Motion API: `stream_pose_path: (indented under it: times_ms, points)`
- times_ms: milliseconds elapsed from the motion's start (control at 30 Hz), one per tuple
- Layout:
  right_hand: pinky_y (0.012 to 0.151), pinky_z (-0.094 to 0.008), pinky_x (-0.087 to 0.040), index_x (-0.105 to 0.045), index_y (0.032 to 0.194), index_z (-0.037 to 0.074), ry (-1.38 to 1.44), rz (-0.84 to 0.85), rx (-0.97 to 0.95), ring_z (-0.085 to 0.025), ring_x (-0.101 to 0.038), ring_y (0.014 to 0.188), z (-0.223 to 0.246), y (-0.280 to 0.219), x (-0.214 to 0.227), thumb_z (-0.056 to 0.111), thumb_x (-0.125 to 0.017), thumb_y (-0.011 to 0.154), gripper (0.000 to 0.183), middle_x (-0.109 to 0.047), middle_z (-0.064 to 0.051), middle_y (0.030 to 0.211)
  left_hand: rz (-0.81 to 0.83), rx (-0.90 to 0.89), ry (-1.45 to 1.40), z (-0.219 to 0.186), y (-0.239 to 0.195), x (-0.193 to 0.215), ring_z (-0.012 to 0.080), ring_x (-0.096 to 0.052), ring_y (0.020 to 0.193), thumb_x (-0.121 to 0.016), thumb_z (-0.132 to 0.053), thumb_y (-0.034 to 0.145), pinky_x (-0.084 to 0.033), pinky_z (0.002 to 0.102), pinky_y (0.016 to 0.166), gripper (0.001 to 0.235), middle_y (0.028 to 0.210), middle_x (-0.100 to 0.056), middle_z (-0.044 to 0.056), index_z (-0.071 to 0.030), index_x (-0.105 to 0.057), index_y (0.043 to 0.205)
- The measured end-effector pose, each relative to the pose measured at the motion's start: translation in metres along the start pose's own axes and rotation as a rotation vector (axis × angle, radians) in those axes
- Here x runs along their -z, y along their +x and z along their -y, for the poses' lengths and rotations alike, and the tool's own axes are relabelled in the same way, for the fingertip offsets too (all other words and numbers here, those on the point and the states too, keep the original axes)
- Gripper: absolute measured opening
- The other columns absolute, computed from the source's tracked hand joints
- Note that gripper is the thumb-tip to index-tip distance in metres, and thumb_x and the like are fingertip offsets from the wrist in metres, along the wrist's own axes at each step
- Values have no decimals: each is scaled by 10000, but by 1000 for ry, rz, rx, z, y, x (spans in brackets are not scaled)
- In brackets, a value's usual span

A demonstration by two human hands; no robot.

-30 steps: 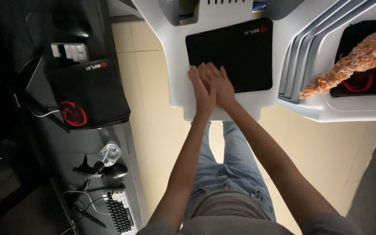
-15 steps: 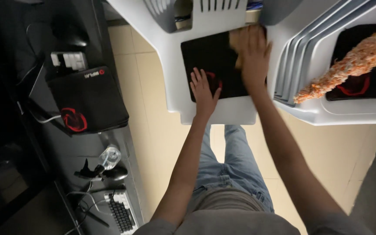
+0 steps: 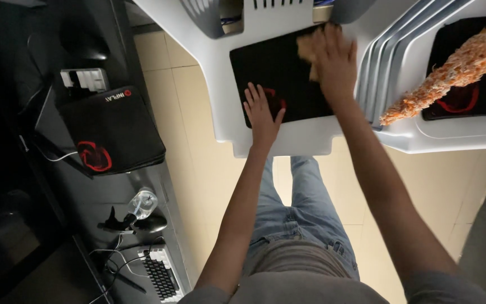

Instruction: The person cleans two black mousepads placed on white plastic chairs. They spray a cleaning solution onto a cloth and wipe the surface of the first mousepad, then repeat the process for the second mousepad.

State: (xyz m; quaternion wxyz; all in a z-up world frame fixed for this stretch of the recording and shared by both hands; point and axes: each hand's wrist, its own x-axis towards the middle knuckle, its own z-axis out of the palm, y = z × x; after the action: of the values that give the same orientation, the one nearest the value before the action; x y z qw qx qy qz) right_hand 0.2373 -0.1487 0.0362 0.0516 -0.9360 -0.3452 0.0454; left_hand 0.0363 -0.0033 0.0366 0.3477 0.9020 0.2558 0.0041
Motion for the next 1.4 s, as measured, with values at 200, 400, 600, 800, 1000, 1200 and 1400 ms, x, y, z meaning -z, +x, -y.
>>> stream_pose_path:
  times_ms: [200, 400, 600, 800, 1000, 1200, 1400]
  points:
    - [1282, -588, -178, -306, 1699, 105, -19, -74, 66, -343, -209, 1626, -6, 14, 5, 197, -577, 1137, 631, -267, -133, 1779, -143, 41, -74, -23, -7, 21, 434, -77, 1576, -817, -308, 856, -76, 624, 1248, 1031, 1686, -29, 262, 4, -173, 1599]
    - [1265, -593, -208, -305, 1724, 107, 49, -13, -22, -343, -247, 1603, 25, -63, 27, 238, -588, 1170, 635, -275, -161, 1747, -283, 75, -270, -13, -12, 12, 430, -108, 1605, -643, -166, 1002, -97, 536, 1329, 869, 1742, -48, 252, -1, -90, 1652]
    - [1233, -594, -232, -377, 1643, 49, 71, -27, -95, -374, -267, 1571, 78, -97, -8, 150, -591, 1025, 661, -315, -199, 1695, -290, 26, -427, 12, -16, 6, 386, -104, 1643, -499, -197, 1090, -67, 509, 1347, 738, 1762, -75, 189, -38, -75, 1673]
    - [1213, -603, -241, -439, 1565, 37, 248, -89, -52, -402, -282, 1544, 148, -79, -19, 159, -602, 1000, 601, -338, -239, 1649, -286, 3, -532, 22, -16, 4, 353, -103, 1654, -400, -285, 1151, -66, 486, 1351, 630, 1774, -74, 163, -59, -140, 1678]
    - [1227, -538, -281, -507, 1522, 48, 388, -81, 186, -358, -331, 1541, 154, -89, -12, 167, -637, 997, 553, -420, -201, 1630, -308, 55, -613, 23, -19, 6, 346, -214, 1634, -472, -212, 1122, -201, 426, 1337, 581, 1760, -186, 159, -51, -268, 1642]
    - [1182, -561, -323, -565, 1410, 73, 275, 67, 45, -350, -448, 1409, 69, -124, -22, 124, -672, 915, 510, -543, -160, 1469, -266, 17, -455, 10, -24, 27, 360, -247, 1608, -605, -37, 1023, -240, 434, 1318, 676, 1731, -233, 167, -43, -297, 1625]
    - [1217, -564, -293, -460, 1622, 82, 166, -179, -96, -398, -336, 1548, 26, -136, 45, 88, -659, 1029, 626, -375, -192, 1679, -265, 43, -216, 2, -28, 24, 426, -365, 1455, -730, -20, 906, -329, 468, 1217, 707, 1578, -374, 207, -63, -408, 1534]
